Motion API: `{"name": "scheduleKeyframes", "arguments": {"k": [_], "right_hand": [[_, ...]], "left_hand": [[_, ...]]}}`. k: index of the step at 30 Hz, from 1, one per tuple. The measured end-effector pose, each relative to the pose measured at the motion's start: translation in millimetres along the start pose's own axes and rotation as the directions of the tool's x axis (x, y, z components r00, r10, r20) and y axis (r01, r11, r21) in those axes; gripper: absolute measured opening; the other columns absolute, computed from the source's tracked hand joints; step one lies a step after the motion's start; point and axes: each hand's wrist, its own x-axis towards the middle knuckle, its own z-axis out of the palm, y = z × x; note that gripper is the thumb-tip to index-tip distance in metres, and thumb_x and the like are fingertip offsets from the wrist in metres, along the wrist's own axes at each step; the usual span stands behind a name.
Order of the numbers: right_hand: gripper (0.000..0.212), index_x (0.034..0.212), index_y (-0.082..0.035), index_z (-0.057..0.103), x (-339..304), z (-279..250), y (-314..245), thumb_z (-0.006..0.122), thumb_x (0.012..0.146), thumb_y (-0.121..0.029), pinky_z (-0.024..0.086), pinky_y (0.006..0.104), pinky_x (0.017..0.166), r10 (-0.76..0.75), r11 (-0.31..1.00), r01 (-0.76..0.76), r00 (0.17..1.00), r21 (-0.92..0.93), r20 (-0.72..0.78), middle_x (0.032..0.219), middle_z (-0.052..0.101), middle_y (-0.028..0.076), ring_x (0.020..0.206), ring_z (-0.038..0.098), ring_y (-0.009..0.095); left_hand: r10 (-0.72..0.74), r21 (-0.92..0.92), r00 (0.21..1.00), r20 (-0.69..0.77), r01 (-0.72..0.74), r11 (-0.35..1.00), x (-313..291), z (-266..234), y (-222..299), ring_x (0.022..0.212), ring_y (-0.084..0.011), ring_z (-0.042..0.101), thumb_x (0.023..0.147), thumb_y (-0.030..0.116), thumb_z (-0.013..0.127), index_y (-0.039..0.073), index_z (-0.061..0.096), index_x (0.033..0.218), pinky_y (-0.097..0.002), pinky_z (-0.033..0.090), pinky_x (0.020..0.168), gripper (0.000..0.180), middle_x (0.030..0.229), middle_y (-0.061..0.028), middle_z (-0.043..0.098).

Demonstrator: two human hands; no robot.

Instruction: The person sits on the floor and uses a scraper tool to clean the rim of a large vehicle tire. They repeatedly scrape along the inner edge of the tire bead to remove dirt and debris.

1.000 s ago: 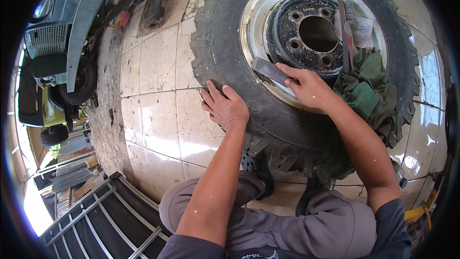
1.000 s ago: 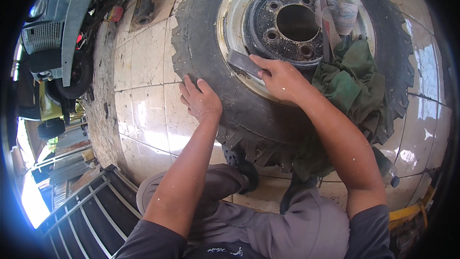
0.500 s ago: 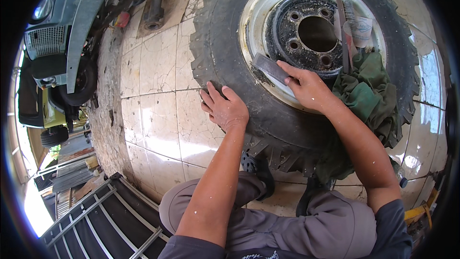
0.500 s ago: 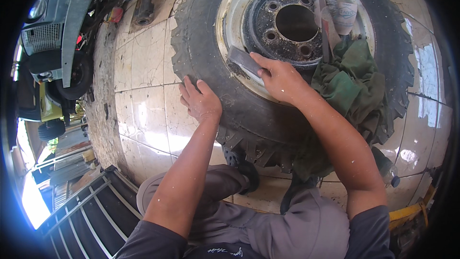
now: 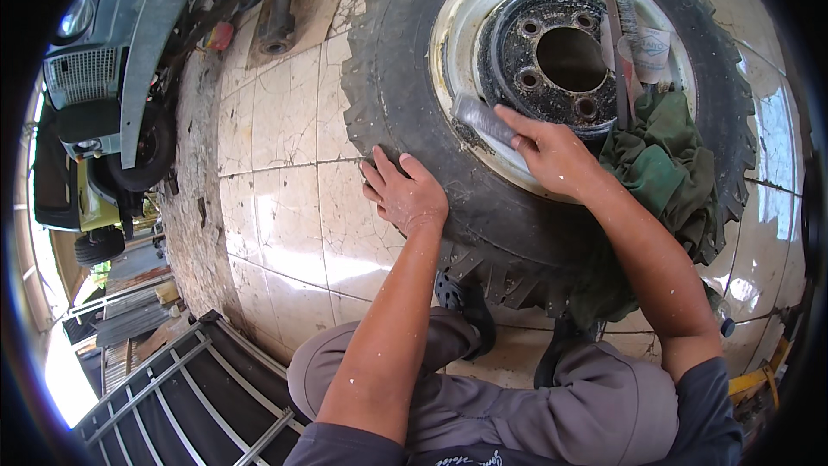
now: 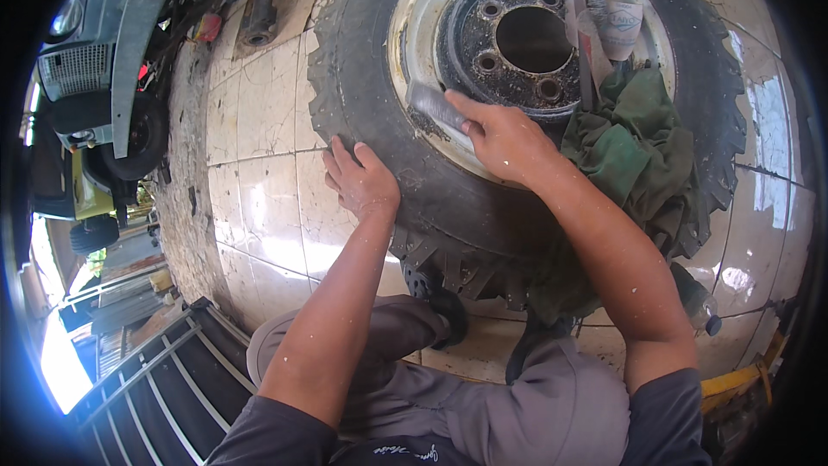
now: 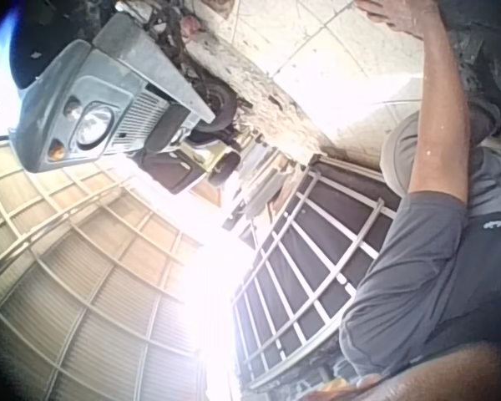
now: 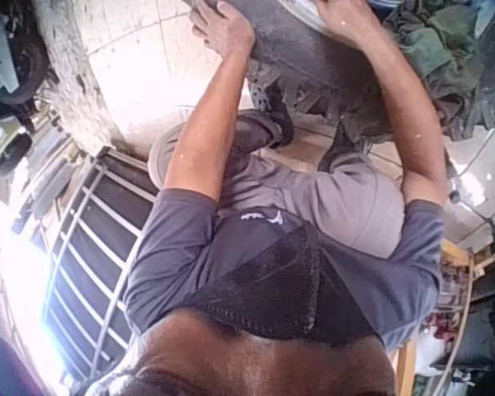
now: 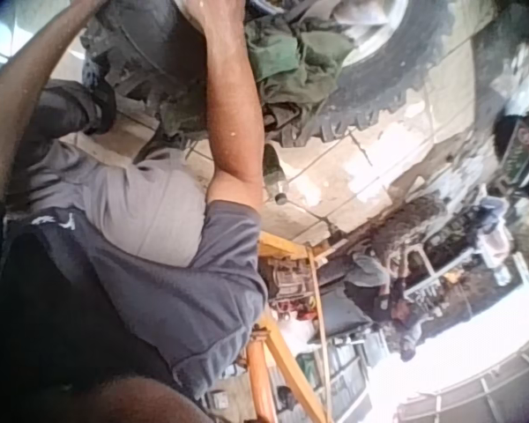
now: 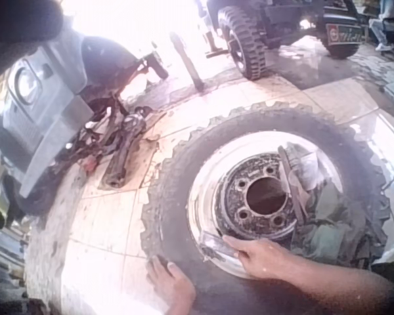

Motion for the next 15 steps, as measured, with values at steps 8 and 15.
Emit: {"name": "scheduleKeyframes", "arguments": {"k": [8, 15], "right_hand": [[0.048, 0.147, -0.026, 0.053, -3, -4, -8, 0.056, 0.100, -0.015, 0.051, 0.0473, 0.082, 0.007, 0.994, -0.004, 1.000, -0.111, 0.026, 0.099, 0.066, 0.027, 0.092, 0.064, 0.046], [0.051, 0.148, -0.028, 0.051, -6, -4, -11, 0.056, 0.099, -0.013, 0.049, 0.0482, 0.075, -0.107, 0.977, 0.105, 0.994, -0.188, -0.001, 0.088, 0.065, 0.025, 0.080, 0.063, 0.046]], "left_hand": [[-0.006, -0.013, 0.999, 0.033, 0.007, 1.000, 0, -3, 1, 0.147, -0.0411, 0.028, 0.103, 0.045, 0.038, 0.015, 0.037, 0.156, -0.0636, 0.031, 0.112, 0.061, 0.164, -0.0157, 0.027], [-0.010, -0.014, 0.999, 0.035, 0.011, 1.000, 0, -2, 2, 0.148, -0.0404, 0.028, 0.103, 0.045, 0.037, 0.015, 0.037, 0.156, -0.0625, 0.030, 0.113, 0.061, 0.164, -0.0156, 0.027]]}}
